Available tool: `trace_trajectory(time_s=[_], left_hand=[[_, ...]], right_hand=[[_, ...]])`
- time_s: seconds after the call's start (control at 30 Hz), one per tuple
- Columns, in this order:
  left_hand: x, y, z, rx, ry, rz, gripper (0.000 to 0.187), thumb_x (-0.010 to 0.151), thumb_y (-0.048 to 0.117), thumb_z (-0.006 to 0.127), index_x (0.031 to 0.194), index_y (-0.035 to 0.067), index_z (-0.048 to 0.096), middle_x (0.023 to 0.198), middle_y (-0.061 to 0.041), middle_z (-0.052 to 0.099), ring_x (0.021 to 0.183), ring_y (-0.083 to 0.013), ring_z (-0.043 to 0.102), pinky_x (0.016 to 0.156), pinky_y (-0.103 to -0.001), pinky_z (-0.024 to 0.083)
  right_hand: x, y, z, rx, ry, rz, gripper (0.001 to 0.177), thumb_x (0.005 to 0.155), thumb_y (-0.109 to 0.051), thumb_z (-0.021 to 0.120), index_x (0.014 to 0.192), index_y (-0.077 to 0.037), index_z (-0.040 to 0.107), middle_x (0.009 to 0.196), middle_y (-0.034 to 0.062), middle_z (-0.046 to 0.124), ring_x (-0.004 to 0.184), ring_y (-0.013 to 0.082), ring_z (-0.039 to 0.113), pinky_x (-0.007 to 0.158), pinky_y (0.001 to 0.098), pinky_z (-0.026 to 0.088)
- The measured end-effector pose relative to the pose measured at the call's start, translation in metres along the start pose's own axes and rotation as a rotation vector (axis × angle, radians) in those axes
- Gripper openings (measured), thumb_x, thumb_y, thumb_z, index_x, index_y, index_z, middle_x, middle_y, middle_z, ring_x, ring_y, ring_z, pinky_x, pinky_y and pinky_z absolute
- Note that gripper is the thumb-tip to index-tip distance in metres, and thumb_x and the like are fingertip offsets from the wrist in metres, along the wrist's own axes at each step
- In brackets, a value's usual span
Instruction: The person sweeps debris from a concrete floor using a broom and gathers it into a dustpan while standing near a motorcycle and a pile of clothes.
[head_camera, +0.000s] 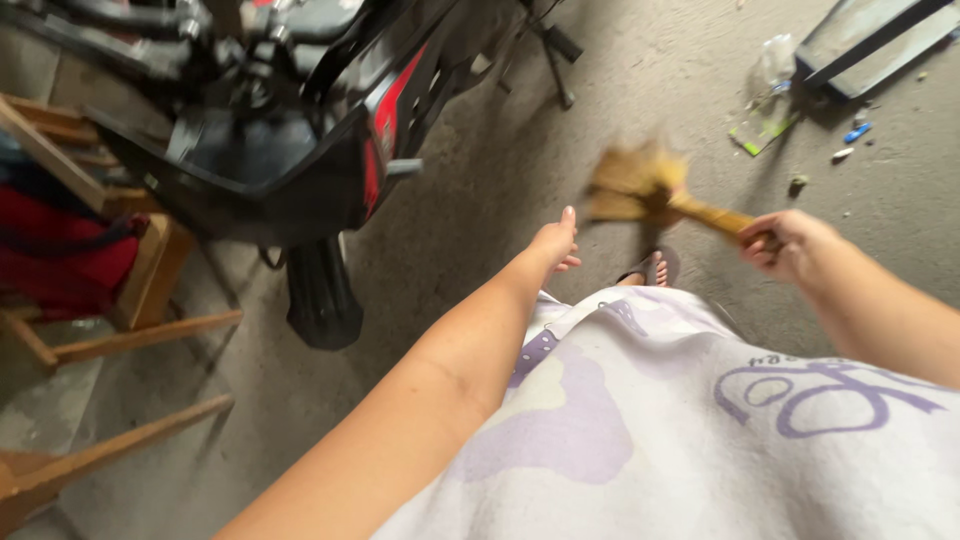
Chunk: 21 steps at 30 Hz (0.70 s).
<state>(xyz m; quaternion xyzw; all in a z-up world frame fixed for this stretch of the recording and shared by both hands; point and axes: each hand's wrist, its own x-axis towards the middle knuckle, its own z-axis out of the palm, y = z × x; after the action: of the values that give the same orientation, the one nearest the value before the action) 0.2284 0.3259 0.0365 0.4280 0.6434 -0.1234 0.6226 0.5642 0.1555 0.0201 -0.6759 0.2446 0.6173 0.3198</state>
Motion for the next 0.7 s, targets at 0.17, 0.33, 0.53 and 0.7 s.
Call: trace_trajectory(time_s=[0.17,0.33,0.53,0.7], left_hand=[[0.011,0.038,0.031,0.019,-0.046,0.041,0.079,0.098,0.070,0.028,0.139,0.009,0.057,0.130,-0.015,0.067,0.082,-0.0237,0.074,0.064,-0.034,0.051],[0.020,0.082,0.066,0.052,-0.100,0.051,0.076,0.098,0.069,0.030,0.138,0.010,0.057,0.127,-0.015,0.067,0.081,-0.0232,0.073,0.062,-0.032,0.050],[0.036,0.124,0.099,0.133,-0.181,0.110,0.075,0.099,0.067,0.031,0.137,0.010,0.058,0.125,-0.015,0.068,0.080,-0.0212,0.072,0.063,-0.032,0.050],[0.041,0.147,0.105,0.192,-0.250,0.177,0.075,0.101,0.066,0.029,0.140,0.007,0.056,0.125,-0.018,0.066,0.083,-0.0231,0.072,0.074,-0.037,0.053]], right_hand=[[-0.061,-0.053,-0.028,-0.223,0.220,-0.316,0.010,0.088,0.004,0.069,0.081,0.001,0.064,0.073,0.0105,0.061,0.057,0.0165,0.059,0.046,0.0274,0.041],[-0.148,-0.011,-0.009,-0.260,0.222,-0.348,0.003,0.086,-0.002,0.071,0.085,0.001,0.072,0.073,0.0128,0.065,0.057,0.0204,0.061,0.047,0.0342,0.046],[-0.141,0.027,-0.011,-0.092,0.042,-0.084,0.016,0.084,-0.001,0.070,0.098,0.007,0.068,0.073,0.0087,0.061,0.053,0.0135,0.051,0.045,0.0282,0.038],[-0.056,0.017,-0.056,0.048,0.004,0.125,0.014,0.086,-0.002,0.067,0.096,0.008,0.068,0.071,0.0036,0.058,0.050,0.0048,0.042,0.042,0.0203,0.031]])
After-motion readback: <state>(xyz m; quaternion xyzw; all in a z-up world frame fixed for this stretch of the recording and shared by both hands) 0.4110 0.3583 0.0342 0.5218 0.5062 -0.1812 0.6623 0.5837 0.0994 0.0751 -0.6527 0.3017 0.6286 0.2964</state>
